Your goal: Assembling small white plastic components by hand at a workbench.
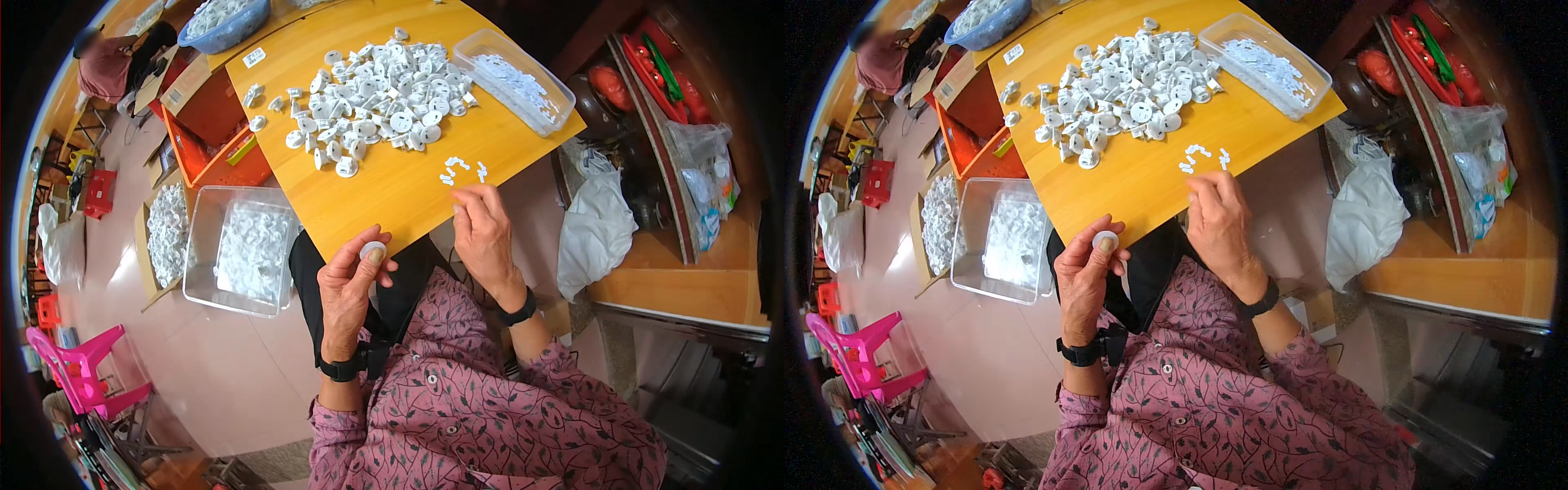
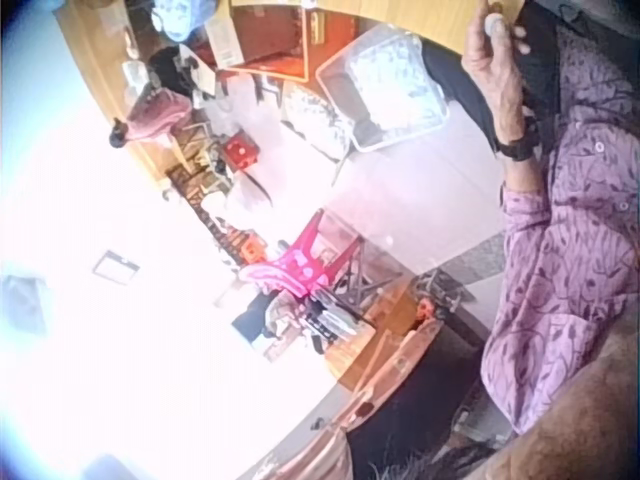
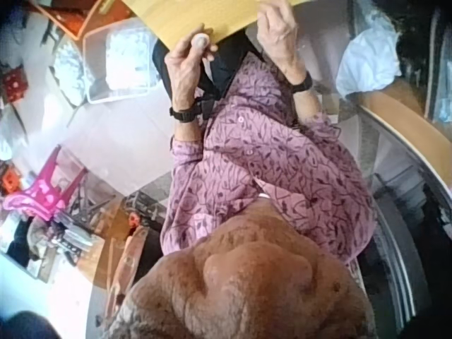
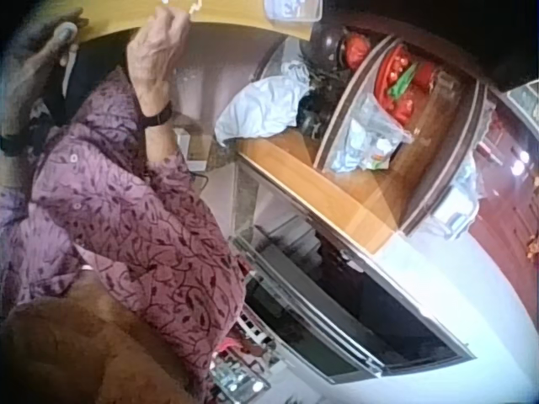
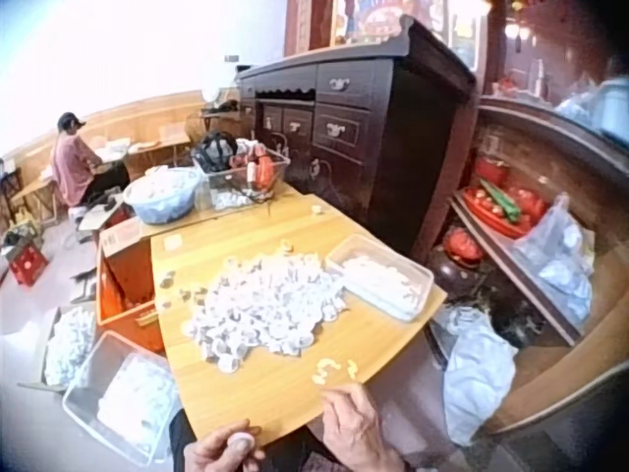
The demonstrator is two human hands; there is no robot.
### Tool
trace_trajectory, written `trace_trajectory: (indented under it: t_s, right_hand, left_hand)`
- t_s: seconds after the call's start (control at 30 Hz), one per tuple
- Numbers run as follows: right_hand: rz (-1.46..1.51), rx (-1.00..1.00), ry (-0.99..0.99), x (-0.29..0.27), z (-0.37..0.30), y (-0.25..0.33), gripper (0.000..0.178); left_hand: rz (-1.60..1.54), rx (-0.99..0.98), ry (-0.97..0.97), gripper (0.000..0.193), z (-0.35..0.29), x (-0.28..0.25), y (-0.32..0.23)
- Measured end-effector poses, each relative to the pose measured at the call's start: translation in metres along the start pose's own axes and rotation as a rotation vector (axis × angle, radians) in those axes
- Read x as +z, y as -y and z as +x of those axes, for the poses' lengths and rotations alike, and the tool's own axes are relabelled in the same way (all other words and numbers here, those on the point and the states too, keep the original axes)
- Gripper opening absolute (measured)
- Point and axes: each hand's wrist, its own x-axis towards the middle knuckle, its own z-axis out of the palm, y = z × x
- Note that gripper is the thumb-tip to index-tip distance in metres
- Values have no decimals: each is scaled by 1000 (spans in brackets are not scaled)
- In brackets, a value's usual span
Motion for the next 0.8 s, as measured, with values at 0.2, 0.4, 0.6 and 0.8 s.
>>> trace_trajectory:
  t_s: [0.2,0.4,0.6,0.8]
  right_hand:
    - [-399,-142,120,2,6,-14,33]
    - [-377,-124,215,-7,0,0,33]
    - [-316,-182,144,-8,-4,-2,25]
    - [-291,-288,75,-3,-7,-15,18]
  left_hand:
    - [-57,-66,-1,33,0,-1,1]
    - [-390,-62,-3,41,1,4,2]
    - [-422,-53,53,41,1,1,6]
    - [-439,-48,114,40,0,-2,11]
